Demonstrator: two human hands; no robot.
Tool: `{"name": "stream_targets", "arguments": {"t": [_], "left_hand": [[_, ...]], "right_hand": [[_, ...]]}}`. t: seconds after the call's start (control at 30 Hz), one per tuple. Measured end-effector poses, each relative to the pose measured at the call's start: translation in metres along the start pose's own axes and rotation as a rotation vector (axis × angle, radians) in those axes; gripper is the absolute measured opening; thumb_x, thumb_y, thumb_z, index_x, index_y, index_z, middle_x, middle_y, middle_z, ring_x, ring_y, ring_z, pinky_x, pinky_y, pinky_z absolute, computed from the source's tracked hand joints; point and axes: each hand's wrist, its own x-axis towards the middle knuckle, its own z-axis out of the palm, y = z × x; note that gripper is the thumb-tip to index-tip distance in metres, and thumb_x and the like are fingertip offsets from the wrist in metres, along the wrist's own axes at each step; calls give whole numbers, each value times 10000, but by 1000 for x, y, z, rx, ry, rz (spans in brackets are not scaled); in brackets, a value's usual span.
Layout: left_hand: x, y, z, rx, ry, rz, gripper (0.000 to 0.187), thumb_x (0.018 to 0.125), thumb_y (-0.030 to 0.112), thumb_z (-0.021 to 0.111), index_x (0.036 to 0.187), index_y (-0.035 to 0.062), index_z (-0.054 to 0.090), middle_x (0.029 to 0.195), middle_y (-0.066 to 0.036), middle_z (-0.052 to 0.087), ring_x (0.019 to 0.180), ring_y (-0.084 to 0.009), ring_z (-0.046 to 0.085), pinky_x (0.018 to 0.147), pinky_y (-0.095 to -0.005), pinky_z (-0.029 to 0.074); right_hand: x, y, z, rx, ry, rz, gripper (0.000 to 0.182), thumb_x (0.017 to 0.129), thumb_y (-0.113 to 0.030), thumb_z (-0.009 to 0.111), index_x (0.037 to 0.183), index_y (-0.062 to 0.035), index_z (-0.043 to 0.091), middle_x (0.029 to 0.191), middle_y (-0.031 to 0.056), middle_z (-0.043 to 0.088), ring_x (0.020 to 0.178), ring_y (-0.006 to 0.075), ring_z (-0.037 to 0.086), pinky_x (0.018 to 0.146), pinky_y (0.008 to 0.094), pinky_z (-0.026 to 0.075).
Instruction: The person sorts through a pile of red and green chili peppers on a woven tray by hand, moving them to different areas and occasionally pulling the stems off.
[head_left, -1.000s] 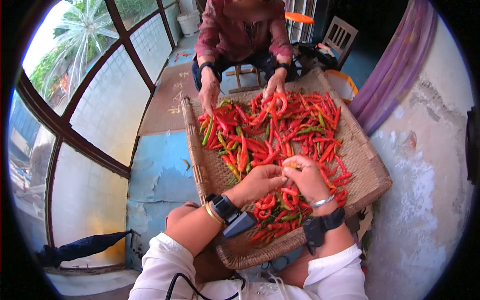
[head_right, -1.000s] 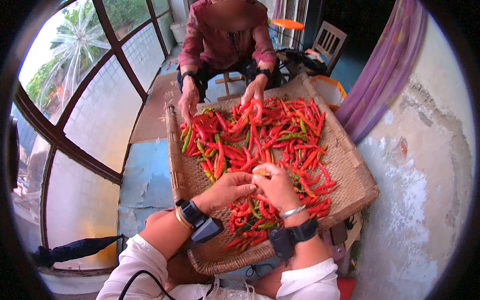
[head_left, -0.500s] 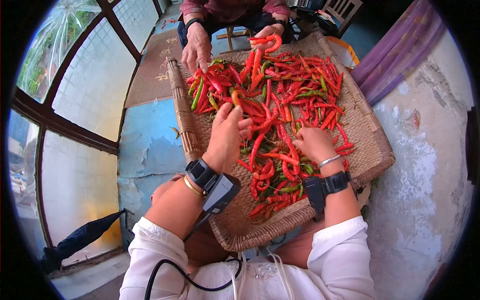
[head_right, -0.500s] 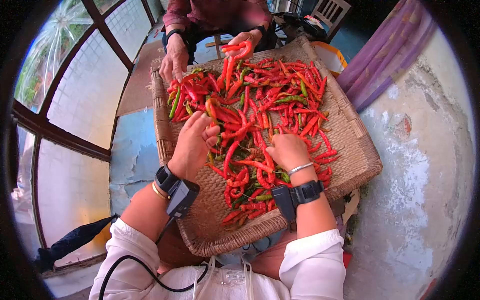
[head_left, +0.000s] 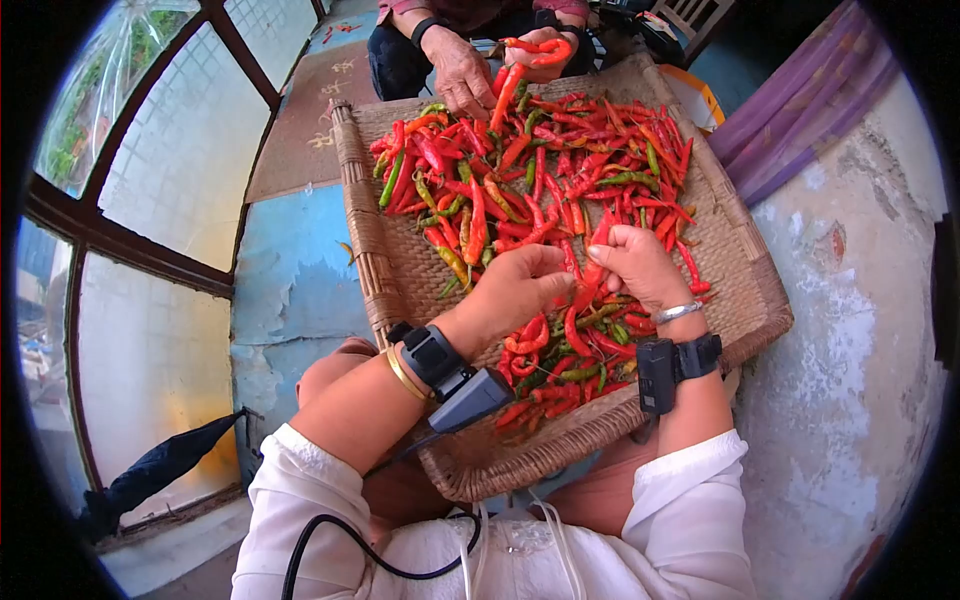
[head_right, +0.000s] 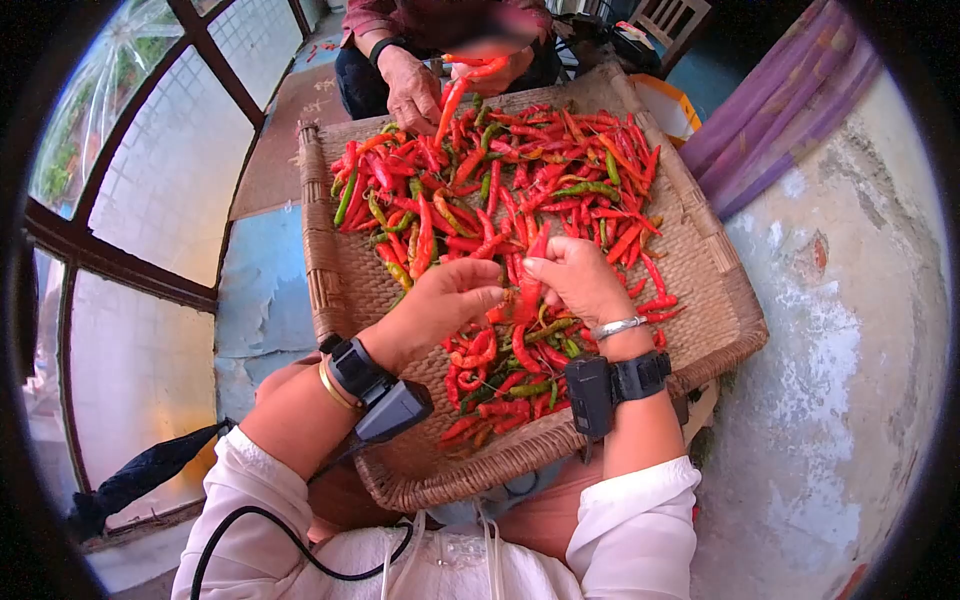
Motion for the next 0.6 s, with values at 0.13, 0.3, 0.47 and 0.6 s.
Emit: {"name": "stream_targets", "arguments": {"t": [0.13, 0.3, 0.47, 0.6], "left_hand": [[-1, -1, 3, 97, -197, -49, 207, 854, 184, 578, 981, 21, 574, 691, 18, 535, 576, -58, 478, 498, -214, 408], [-1, 9, -7, -38, -114, -15, 185, 894, 244, 516, 945, 78, 577, 770, 27, 593, 556, -25, 477, 485, -175, 390], [-1, 15, -14, -325, -18, -102, 252, 916, 311, 449, 887, 92, 571, 792, -3, 619, 504, -38, 441, 438, -185, 343], [-1, 20, -18, -473, -25, -92, 330, 935, 359, 372, 878, 92, 556, 800, -26, 621, 482, -53, 411, 420, -196, 323]], "right_hand": [[-8, -10, 17, 339, -91, -85, 165, 845, -200, 569, 848, -35, 576, 668, -3, 578, 503, 30, 491, 467, 178, 398], [4, 4, 15, 22, 20, -184, 183, 835, -166, 566, 941, -17, 573, 723, 13, 594, 650, 100, 562, 597, 228, 454], [-8, 1, 32, 31, -297, -210, 212, 820, -123, 567, 1006, -22, 583, 784, 1, 596, 828, 99, 543, 797, 258, 428], [-1, 9, 40, 124, -359, -139, 186, 841, -179, 560, 902, -4, 581, 720, 1, 593, 681, 85, 562, 659, 228, 457]]}}
